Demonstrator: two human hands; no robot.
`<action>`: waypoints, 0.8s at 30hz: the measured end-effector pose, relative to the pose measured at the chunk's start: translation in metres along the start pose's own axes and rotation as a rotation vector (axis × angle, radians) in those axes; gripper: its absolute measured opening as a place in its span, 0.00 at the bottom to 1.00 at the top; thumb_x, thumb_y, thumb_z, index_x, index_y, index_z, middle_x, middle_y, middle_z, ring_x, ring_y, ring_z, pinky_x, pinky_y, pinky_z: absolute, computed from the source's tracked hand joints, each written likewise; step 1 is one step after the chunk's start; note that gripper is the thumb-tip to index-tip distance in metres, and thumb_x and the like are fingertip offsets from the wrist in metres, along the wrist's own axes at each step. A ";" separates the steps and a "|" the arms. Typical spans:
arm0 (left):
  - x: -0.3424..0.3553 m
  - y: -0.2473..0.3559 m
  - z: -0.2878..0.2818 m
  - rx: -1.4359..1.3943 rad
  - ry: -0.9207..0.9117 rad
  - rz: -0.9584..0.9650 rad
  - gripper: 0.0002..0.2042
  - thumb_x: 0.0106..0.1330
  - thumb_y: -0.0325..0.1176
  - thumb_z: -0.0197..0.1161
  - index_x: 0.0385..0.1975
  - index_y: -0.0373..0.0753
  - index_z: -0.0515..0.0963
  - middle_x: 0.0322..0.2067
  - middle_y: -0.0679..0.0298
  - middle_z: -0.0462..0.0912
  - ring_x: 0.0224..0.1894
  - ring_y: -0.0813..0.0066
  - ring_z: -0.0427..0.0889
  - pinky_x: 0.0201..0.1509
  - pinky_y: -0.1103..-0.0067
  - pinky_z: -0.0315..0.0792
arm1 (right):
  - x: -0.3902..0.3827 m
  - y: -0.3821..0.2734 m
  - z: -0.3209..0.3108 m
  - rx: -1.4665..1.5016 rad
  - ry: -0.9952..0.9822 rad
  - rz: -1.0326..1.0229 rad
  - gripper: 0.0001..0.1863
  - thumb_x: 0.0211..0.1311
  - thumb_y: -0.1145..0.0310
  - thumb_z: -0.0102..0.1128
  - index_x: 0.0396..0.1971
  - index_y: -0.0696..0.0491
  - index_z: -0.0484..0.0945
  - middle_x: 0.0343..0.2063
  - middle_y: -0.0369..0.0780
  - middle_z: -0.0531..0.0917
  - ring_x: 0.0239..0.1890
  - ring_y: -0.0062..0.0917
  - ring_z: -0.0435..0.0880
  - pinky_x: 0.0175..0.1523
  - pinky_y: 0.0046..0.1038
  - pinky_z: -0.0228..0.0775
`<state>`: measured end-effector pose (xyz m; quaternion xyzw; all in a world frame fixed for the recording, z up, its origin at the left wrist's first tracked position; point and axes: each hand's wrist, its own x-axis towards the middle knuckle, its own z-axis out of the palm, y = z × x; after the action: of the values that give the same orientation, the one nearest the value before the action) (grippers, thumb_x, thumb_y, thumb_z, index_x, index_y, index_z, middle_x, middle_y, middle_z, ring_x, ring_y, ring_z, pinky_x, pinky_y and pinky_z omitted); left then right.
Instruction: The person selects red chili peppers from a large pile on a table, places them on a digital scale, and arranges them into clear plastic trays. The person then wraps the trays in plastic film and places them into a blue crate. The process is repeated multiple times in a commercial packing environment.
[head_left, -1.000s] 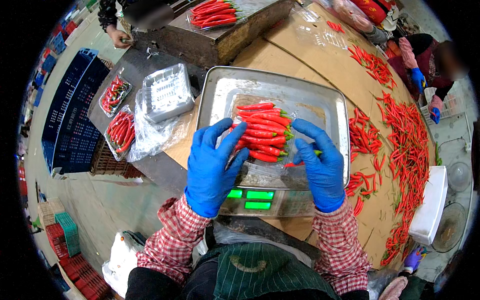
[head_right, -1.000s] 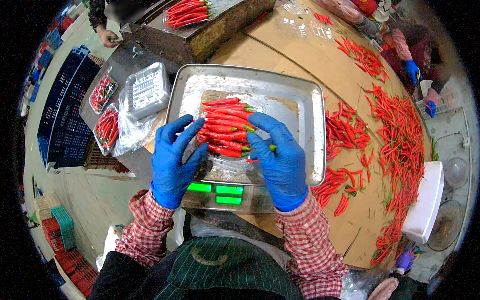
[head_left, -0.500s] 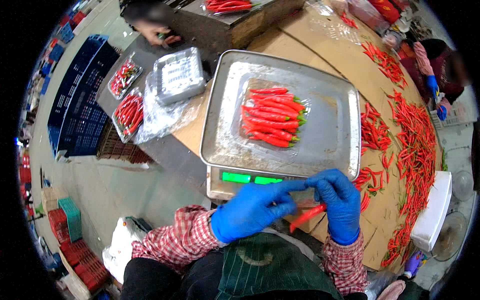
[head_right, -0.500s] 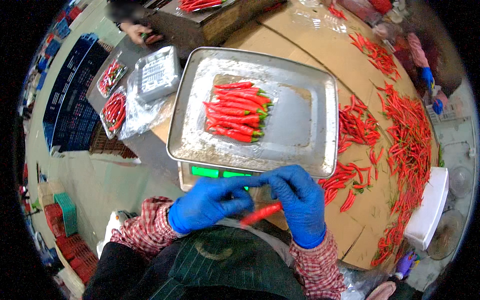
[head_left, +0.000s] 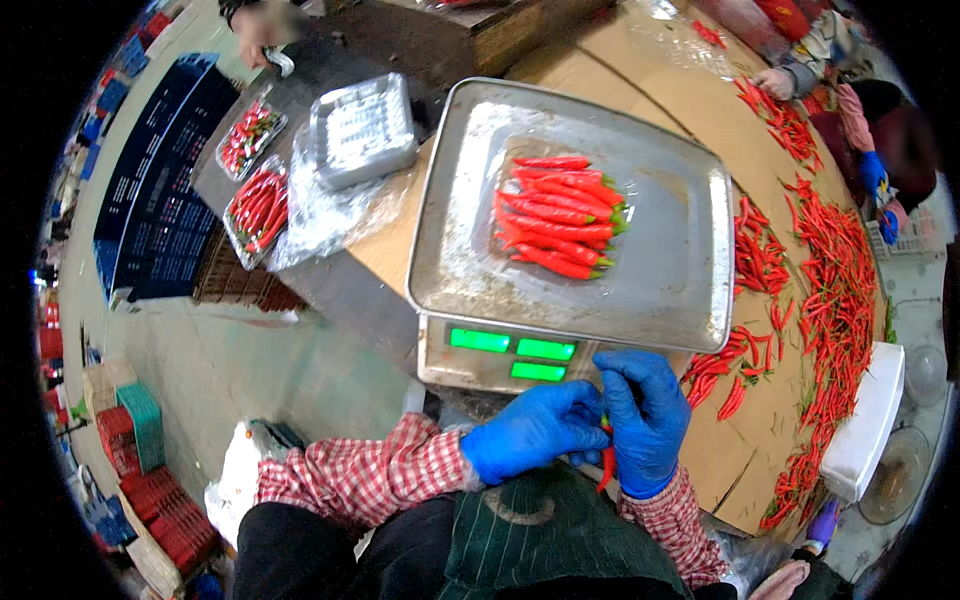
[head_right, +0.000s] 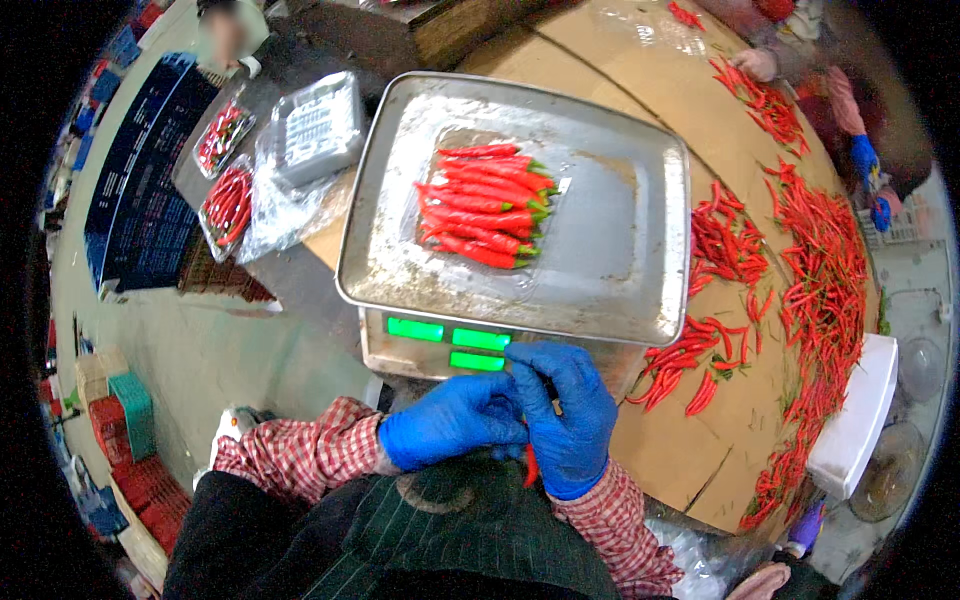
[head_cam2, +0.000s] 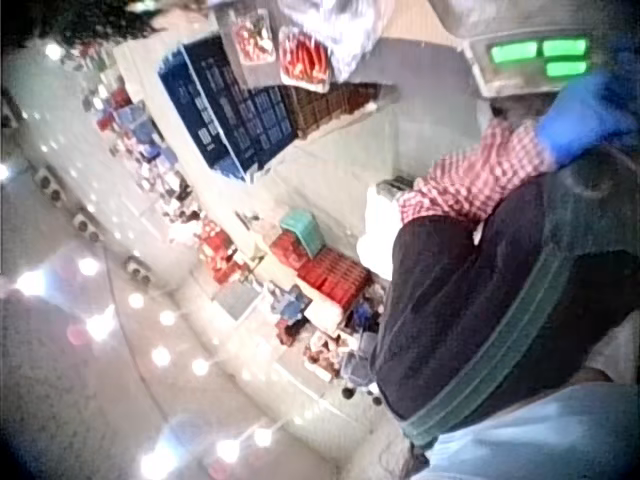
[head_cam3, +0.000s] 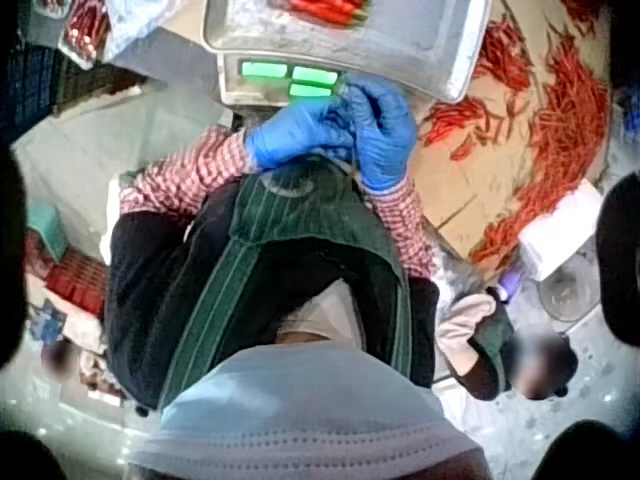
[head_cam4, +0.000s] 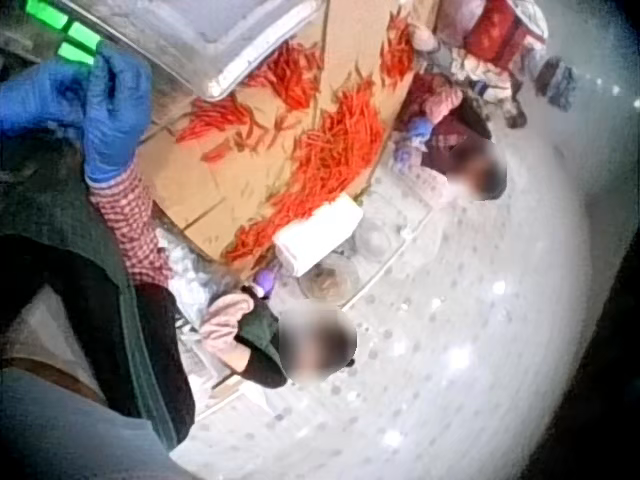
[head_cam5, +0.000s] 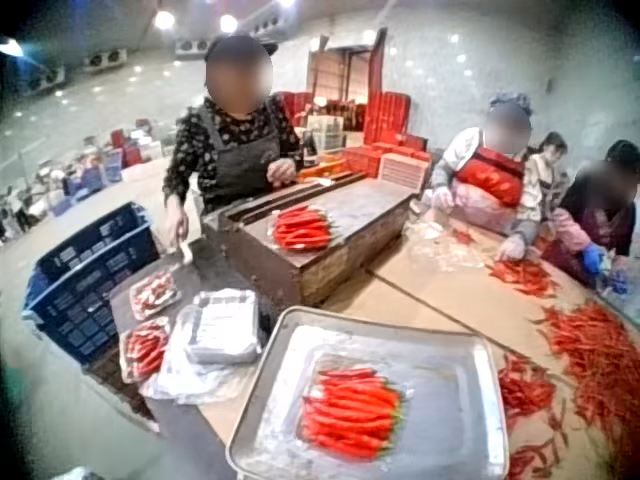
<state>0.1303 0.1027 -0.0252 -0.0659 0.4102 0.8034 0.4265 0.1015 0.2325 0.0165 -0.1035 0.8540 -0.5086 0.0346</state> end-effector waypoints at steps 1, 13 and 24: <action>0.000 0.003 0.000 0.025 0.076 0.121 0.16 0.52 0.23 0.58 0.41 0.34 0.66 0.30 0.64 0.73 0.34 0.79 0.74 0.36 0.83 0.71 | 0.002 -0.002 -0.006 -0.029 -0.029 -0.023 0.10 0.47 0.73 0.59 0.33 0.55 0.76 0.26 0.40 0.75 0.29 0.26 0.75 0.35 0.22 0.66; -0.018 0.059 0.020 1.058 0.401 0.745 0.26 0.49 0.25 0.60 0.51 0.40 0.64 0.33 0.55 0.76 0.33 0.61 0.77 0.36 0.77 0.70 | 0.024 -0.030 -0.038 -0.030 -0.117 -0.024 0.08 0.46 0.71 0.60 0.30 0.52 0.76 0.25 0.40 0.76 0.23 0.25 0.77 0.27 0.21 0.68; -0.026 0.109 -0.033 1.010 0.976 0.993 0.16 0.50 0.21 0.59 0.42 0.39 0.72 0.27 0.62 0.76 0.24 0.79 0.74 0.29 0.84 0.68 | 0.134 0.000 -0.037 0.072 -0.009 -0.102 0.06 0.48 0.73 0.57 0.29 0.55 0.77 0.27 0.34 0.79 0.26 0.14 0.73 0.31 0.16 0.63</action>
<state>0.0584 0.0301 0.0312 -0.0192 0.8373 0.5000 -0.2204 -0.0355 0.2362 0.0409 -0.1478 0.8288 -0.5395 0.0162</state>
